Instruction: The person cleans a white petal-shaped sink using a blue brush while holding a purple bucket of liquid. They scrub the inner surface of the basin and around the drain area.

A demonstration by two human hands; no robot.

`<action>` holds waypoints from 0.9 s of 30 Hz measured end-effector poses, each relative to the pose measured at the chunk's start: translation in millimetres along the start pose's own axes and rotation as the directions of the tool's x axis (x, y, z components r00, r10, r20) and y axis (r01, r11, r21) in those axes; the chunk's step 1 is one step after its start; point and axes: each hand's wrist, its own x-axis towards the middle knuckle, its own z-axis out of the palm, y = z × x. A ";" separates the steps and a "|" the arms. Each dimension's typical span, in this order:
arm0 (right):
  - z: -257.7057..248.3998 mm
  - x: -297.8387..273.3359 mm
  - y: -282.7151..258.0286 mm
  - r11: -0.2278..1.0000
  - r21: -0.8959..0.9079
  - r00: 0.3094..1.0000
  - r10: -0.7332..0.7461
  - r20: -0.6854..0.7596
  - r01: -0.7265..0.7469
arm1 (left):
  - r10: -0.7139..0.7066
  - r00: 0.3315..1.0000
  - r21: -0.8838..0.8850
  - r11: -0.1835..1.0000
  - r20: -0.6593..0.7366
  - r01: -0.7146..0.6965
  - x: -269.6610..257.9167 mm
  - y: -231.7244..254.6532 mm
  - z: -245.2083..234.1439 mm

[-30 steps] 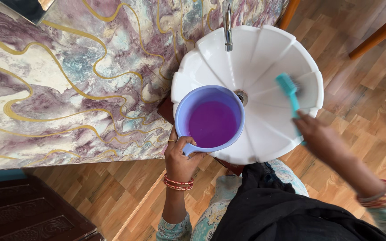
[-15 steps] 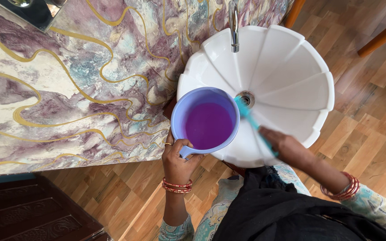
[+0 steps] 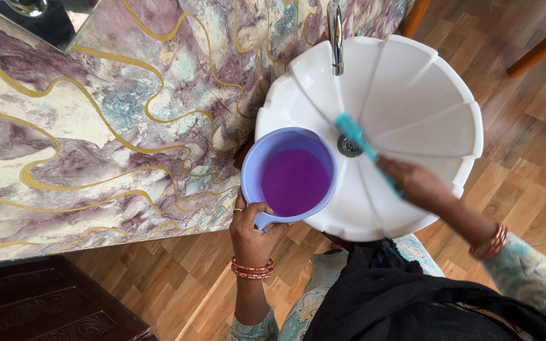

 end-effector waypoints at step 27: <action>-109.4 -76.5 121.0 0.966 0.092 0.970 -0.241 -0.039 0.244 | 0.030 0.980 0.096 0.995 -0.195 -0.012 -20.3 153.6 180.2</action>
